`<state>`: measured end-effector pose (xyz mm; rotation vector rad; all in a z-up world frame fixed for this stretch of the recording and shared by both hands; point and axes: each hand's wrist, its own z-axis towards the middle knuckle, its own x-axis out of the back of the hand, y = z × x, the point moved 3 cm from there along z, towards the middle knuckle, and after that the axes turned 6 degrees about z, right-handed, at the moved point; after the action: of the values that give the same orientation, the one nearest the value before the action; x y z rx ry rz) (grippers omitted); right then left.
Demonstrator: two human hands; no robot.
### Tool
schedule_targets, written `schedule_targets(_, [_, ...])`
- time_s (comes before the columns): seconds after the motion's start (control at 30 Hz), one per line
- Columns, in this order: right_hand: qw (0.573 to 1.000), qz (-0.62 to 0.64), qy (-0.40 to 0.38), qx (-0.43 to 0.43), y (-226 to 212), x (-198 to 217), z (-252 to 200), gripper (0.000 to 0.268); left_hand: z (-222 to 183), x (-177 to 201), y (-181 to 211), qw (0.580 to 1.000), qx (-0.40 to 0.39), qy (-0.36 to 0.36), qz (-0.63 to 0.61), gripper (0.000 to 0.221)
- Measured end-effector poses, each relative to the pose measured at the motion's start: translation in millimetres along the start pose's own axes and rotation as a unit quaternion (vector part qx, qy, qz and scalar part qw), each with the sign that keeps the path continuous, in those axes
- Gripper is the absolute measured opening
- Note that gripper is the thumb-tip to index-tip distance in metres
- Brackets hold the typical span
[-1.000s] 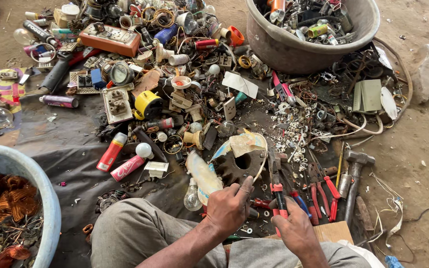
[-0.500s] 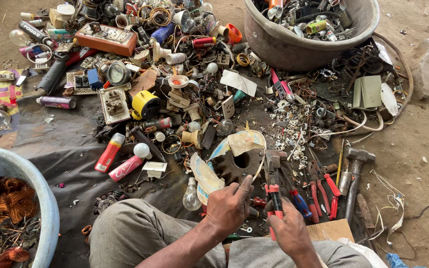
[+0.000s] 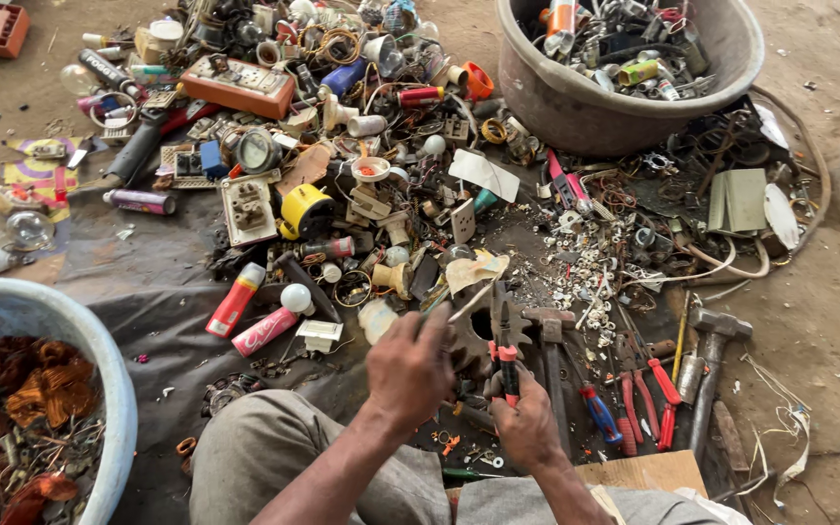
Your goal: The person uses a hammer and pliers to dismantle a large metal sprocket and a broken fan component among a pile of electronic scrap and metal waste.
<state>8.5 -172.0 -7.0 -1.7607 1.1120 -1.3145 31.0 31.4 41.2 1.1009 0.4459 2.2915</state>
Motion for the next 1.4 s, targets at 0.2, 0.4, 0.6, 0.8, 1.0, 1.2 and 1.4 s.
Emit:
schedule_targets(0.2, [0.985, -0.088, 0.028, 0.144, -9.2, -8.4, -7.4, 0.015, 15.9, -14.0, 16.3, 0.992, 0.035, -0.107, 0.049, 0.026])
schedule_targets(0.4, [0.976, -0.187, 0.020, 0.112, -14.2, -9.1, 0.5, 0.017, 34.1, -9.9, -21.8, 0.970, 0.137, -0.194, 0.054, 0.009])
schedule_targets(0.6, [0.966, -0.230, 0.006, 0.120, -4.7, -17.1, 3.6, 0.032, 32.2, -15.7, -45.3, 0.965, 0.186, -0.187, 0.001, 0.013])
schedule_targets(0.8, [0.961, -0.236, 0.040, 0.137, -23.0, -22.2, -2.2, 0.031, 19.6, -10.2, 2.5, 0.987, 0.026, -0.033, 0.155, 0.030])
schedule_targets(1.0, [0.976, -0.212, 0.001, 0.050, -37.9, -23.7, -1.1, 0.022, 29.2, -28.6, -25.5, 0.972, 0.118, -0.165, 0.118, 0.010])
schedule_targets(1.2, [0.968, -0.215, -0.010, 0.127, -30.5, -30.1, -10.8, 0.039, 20.3, -37.9, -112.0, 0.955, 0.188, -0.106, 0.201, 0.030])
schedule_targets(1.4, [0.940, -0.248, -0.060, 0.226, 26.2, -51.1, -46.3, 0.036, 11.7, -20.6, -164.8, 0.965, 0.225, -0.019, 0.136, 0.017])
